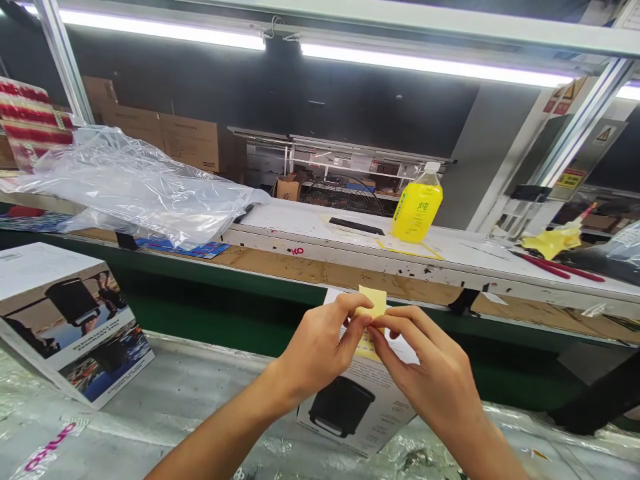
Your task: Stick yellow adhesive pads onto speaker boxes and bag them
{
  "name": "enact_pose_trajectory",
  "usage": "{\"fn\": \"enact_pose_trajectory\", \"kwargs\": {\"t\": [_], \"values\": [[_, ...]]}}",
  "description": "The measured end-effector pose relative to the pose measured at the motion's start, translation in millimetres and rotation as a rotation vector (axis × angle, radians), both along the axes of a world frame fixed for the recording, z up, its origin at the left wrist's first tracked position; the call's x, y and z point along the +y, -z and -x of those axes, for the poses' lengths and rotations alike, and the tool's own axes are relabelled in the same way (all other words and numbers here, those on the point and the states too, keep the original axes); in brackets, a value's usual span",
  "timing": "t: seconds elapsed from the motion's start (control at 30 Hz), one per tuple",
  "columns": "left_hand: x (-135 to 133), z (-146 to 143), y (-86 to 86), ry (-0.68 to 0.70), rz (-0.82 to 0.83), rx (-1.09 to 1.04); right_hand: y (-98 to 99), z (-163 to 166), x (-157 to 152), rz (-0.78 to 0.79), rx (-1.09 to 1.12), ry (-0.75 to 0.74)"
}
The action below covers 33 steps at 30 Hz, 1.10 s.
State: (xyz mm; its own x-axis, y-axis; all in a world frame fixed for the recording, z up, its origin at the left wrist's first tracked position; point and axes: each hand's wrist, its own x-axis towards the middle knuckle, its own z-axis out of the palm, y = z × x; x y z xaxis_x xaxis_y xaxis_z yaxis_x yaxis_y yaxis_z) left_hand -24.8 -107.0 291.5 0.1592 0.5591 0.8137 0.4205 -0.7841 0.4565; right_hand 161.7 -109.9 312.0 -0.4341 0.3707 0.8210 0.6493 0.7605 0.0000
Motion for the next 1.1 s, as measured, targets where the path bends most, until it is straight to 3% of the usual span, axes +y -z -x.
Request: {"fn": "enact_pose_trajectory", "kwargs": {"t": [0.1,0.17,0.27,0.37,0.43,0.53,0.67,0.87,1.1], "values": [[-0.8,-0.5,0.3,-0.019,0.005,0.008,-5.3,3.7,-0.3,-0.002,-0.006,-0.022],[-1.7,2.1,-0.1,-0.043,0.044,-0.031,-12.6,7.5,1.1,0.081,0.018,-0.075],[1.5,15.6,1.6,-0.071,0.166,-0.239,-27.5,14.1,7.9,0.409,0.066,-0.167],[15.6,36.6,12.7,-0.004,0.323,-0.647,-39.1,22.9,19.8,0.794,0.011,-0.195],[29.5,46.9,27.5,0.085,0.417,-0.956,-41.3,30.5,27.9,0.933,-0.072,-0.202],[46.8,45.9,55.4,0.188,0.562,-1.245,-38.1,41.8,35.3,0.97,-0.161,-0.194],[47.2,22.7,81.9,0.29,0.723,-1.426,-33.4,50.2,34.8,0.961,-0.211,-0.156],[19.3,7.8,91.1,0.38,0.747,-1.659,-35.5,50.8,23.1,0.945,-0.26,-0.17],[12.8,12.4,95.9,0.45,0.736,-1.697,-30.8,49.8,21.8,0.918,-0.321,-0.186]]}}
